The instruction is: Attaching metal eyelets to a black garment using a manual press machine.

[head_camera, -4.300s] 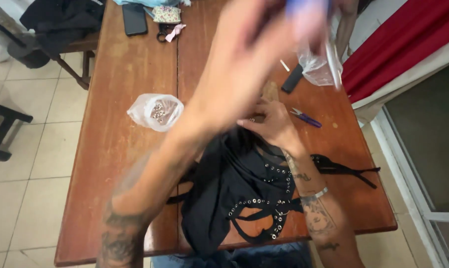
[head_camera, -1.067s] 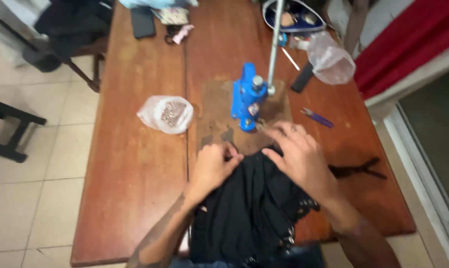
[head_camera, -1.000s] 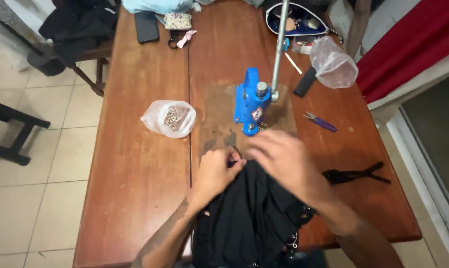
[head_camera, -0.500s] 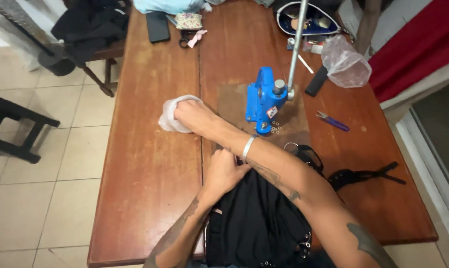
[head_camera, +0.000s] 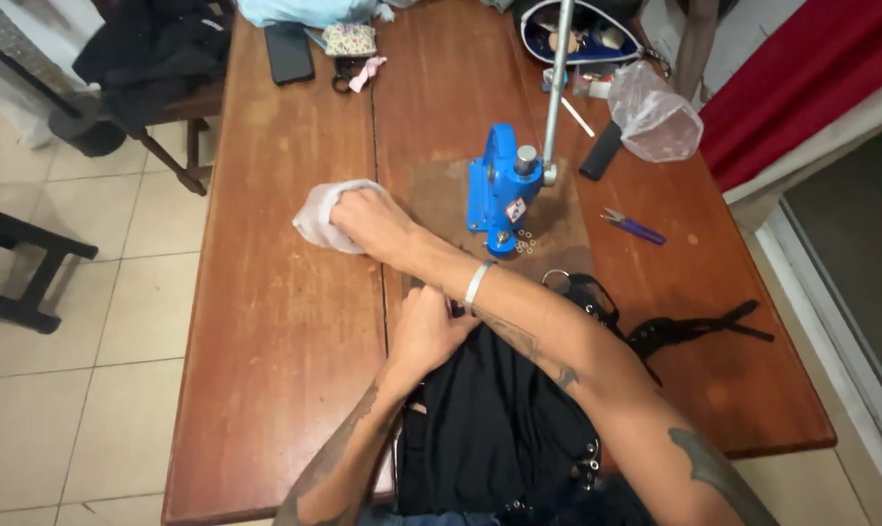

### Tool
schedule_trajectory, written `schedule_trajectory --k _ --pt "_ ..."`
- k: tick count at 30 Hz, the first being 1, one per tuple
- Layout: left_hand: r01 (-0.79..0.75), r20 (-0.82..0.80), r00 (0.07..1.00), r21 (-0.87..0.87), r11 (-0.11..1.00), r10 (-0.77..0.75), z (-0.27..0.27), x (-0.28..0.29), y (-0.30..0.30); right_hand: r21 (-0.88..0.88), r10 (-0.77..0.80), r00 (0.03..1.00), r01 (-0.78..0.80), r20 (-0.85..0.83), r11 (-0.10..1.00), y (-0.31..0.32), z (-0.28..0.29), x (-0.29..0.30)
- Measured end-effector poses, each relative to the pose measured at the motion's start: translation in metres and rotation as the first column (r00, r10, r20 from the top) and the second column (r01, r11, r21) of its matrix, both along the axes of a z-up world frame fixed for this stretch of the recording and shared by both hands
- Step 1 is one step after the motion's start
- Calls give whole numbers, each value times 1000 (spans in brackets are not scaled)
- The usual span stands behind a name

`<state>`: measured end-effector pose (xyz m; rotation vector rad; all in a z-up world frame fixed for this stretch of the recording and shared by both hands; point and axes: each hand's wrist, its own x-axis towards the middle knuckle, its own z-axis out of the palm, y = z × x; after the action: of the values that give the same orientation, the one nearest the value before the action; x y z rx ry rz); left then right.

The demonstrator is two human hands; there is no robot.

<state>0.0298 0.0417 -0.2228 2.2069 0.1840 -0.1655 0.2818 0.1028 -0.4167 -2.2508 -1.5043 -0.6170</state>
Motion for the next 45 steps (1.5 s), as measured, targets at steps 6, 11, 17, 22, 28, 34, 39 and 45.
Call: schedule_trajectory --k 6,11,17,22,28,34,39,45 --pt "19 19 1000 -27 999 -18 2 -2 4 -62 -92 986 102 139 993 2 6 -20" --pt "27 14 1000 -36 999 -27 10 -3 3 -32 12 1000 -12 20 999 0 14 -12" --pt "27 -7 1000 -22 999 -27 17 0 4 22 44 999 -44 8 999 -11 41 -19" --pt "26 -18 999 -26 999 -26 17 -4 5 -16 74 997 -75 -32 997 -12 32 -19" --pt "18 -19 1000 -27 999 -19 17 -1 4 -63 -157 982 151 -103 987 -14 75 -40" --pt "9 -5 1000 -36 999 -9 10 2 6 -69 -198 952 186 -235 980 -15 75 -39" --pt "11 8 1000 -46 999 -11 5 -1 6 -26 -91 891 88 -444 996 -2 59 -26" --pt "25 0 1000 -10 1000 -25 6 9 5 61 -112 805 181 -583 982 -44 225 -108"
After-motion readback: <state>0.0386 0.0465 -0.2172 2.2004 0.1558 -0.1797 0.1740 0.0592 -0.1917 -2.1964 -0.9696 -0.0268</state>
